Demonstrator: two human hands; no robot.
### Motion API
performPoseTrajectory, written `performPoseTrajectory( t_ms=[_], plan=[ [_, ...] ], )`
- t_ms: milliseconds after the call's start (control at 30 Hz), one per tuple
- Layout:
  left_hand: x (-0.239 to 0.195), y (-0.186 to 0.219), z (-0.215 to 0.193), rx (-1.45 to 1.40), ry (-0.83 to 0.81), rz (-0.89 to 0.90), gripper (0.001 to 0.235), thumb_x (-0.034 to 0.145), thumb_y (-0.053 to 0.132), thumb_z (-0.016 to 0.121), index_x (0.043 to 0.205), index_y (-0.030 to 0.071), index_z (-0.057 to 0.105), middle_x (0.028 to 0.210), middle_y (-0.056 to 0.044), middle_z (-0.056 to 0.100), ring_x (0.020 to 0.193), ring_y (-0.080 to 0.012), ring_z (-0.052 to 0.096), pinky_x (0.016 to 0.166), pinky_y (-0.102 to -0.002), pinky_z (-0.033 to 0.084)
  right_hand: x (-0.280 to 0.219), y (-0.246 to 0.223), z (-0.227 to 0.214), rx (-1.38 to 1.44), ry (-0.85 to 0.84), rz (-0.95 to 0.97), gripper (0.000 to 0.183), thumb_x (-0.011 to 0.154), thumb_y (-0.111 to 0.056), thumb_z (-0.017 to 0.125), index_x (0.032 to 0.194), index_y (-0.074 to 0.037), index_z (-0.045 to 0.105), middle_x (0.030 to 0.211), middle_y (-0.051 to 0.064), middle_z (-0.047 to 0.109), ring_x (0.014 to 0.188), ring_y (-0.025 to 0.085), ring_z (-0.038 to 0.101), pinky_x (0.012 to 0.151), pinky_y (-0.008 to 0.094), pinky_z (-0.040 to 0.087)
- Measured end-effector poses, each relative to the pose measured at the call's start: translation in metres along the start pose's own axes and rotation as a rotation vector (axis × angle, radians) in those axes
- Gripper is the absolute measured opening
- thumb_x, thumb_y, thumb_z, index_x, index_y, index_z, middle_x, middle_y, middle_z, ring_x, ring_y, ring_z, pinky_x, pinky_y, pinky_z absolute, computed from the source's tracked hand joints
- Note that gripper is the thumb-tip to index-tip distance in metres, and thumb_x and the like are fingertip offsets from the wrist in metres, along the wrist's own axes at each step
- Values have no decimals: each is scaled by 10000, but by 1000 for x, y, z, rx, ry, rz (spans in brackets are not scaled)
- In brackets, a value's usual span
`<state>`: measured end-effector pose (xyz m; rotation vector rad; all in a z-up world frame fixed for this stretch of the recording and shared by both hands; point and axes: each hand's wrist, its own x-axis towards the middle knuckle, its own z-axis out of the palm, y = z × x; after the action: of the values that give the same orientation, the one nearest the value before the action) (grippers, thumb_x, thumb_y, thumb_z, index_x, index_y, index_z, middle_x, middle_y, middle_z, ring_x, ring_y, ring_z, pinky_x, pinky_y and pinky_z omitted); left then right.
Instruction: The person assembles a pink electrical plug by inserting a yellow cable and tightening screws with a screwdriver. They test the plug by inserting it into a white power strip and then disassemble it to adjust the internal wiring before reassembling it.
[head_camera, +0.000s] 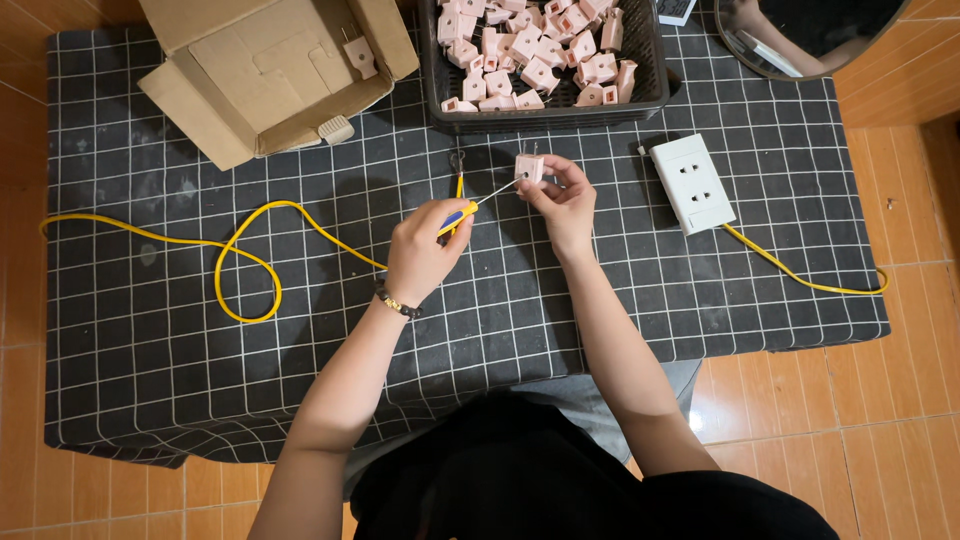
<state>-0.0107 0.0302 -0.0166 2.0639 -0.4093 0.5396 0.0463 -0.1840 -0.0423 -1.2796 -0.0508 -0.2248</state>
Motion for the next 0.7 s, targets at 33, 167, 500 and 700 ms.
performPoseTrajectory(
  t_ms=[33,167,500,700],
  plan=[
    [0,0,0,21,-3,11,175,965,122,775,1133,89,739,916,-144,730,761,-302,751,560,-307,620,-1,0,0,-40,4,-26,459,838,45,870,1236,62,644,1052,143,695,884,258,784,760,321,702],
    [-1,-3,2,33,-21,11,179,979,150,768,1139,80,729,930,-159,733,780,-322,758,590,-332,633,-3,-1,-2,-152,27,-66,482,819,11,904,1235,42,661,1039,116,675,884,215,775,764,285,698],
    [0,0,2,53,-14,11,186,1058,151,623,1208,64,688,908,-160,698,846,-382,728,733,-482,606,-11,-6,0,-461,6,-189,388,832,-11,895,1178,24,722,999,189,708,920,337,773,741,382,648],
    [0,-6,4,93,-16,13,223,1042,156,653,1253,111,709,947,-129,717,885,-342,741,760,-414,617,-10,-6,0,-455,25,-185,399,827,-9,891,1187,23,723,1003,192,705,908,336,773,736,382,646]
  ],
)
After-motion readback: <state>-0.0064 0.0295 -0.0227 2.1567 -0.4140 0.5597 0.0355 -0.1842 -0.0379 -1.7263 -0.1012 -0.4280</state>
